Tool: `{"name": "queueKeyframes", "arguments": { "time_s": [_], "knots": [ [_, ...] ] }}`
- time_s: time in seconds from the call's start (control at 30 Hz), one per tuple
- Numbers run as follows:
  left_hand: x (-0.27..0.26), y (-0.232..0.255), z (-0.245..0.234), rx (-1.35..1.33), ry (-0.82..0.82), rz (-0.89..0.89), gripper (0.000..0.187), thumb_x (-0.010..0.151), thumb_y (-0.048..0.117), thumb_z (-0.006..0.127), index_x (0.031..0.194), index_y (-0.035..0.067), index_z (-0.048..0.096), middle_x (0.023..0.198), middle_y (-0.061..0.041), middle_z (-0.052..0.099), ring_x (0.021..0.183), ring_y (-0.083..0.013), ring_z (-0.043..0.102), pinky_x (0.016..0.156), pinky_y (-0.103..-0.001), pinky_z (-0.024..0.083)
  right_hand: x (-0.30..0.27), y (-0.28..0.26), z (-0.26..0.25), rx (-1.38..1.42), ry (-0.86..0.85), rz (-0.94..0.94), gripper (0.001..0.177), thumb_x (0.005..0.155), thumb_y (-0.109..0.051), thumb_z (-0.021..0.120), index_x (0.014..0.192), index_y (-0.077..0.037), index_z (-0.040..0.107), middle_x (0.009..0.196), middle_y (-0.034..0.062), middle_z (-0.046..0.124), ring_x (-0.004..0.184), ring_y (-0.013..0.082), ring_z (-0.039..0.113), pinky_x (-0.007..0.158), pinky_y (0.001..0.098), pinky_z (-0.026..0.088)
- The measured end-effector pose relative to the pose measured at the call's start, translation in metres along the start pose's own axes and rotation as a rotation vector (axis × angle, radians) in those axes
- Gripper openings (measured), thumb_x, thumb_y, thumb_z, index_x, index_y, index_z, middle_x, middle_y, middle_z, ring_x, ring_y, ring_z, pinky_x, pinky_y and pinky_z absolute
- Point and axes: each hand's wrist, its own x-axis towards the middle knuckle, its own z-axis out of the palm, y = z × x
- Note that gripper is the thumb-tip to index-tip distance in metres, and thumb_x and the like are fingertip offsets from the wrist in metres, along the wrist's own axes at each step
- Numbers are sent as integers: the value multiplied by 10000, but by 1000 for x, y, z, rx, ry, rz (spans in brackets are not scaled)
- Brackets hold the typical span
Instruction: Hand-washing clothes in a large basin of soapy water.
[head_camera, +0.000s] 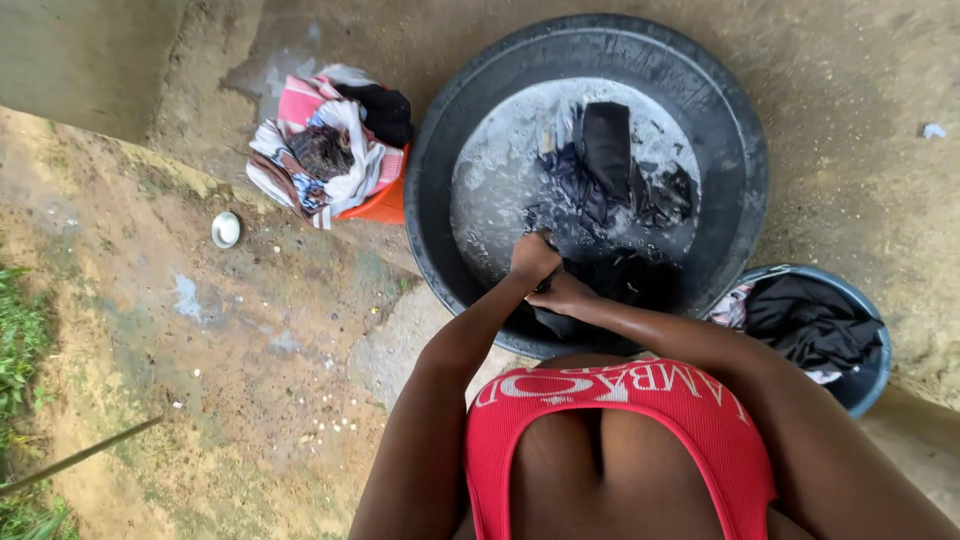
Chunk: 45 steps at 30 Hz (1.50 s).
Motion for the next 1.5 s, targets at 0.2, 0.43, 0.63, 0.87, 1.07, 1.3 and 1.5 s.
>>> {"name": "queueKeyframes", "arguments": {
  "time_s": [0.2,0.43,0.63,0.87,1.07,1.3,1.5],
  "knots": [
    [-15,-12,24,96,-102,-15,305,714,200,722,954,11,722,944,-288,717,946,-446,713,879,-490,578,-27,-22,8,-554,25,224,701,780,-666,703,995,1,742,964,234,748,925,384,733,818,493,565],
    [-59,5,-15,-335,49,130,266,781,158,753,1013,38,702,978,-188,736,971,-353,718,867,-449,556,-63,-40,-30,-736,125,363,934,724,-722,723,1286,5,558,1042,265,736,1011,435,719,875,527,570],
    [-106,-87,-51,-409,75,277,305,846,139,698,1149,112,675,983,-101,760,898,-271,745,807,-382,579,-95,-49,-63,-682,216,456,1161,689,-754,730,1517,-43,333,1189,314,671,1118,471,665,953,533,537],
    [-70,-132,-61,-143,334,216,107,831,179,705,896,95,719,778,-124,740,700,-346,732,639,-462,576,-83,-46,-65,-668,235,497,1217,681,-768,710,1543,-10,304,1240,306,648,1167,463,648,972,536,530],
    [-85,-109,-54,199,376,201,231,906,293,688,842,72,670,763,-210,703,713,-428,687,643,-535,548,-81,-39,-68,-710,223,490,1178,705,-784,683,1496,22,346,1202,289,643,1120,430,670,908,546,553],
    [-76,-115,-52,200,363,166,236,897,305,696,854,74,671,774,-199,711,738,-423,693,660,-537,551,-79,-48,-67,-727,246,465,1140,707,-779,687,1461,26,400,1160,281,676,1103,424,684,917,535,548],
    [-75,-122,-46,245,399,220,213,927,288,677,915,76,662,789,-185,708,724,-399,698,661,-511,564,-84,-43,-65,-701,241,442,1184,706,-784,676,1487,40,342,1115,263,680,1030,398,710,840,520,579]
  ]
}}
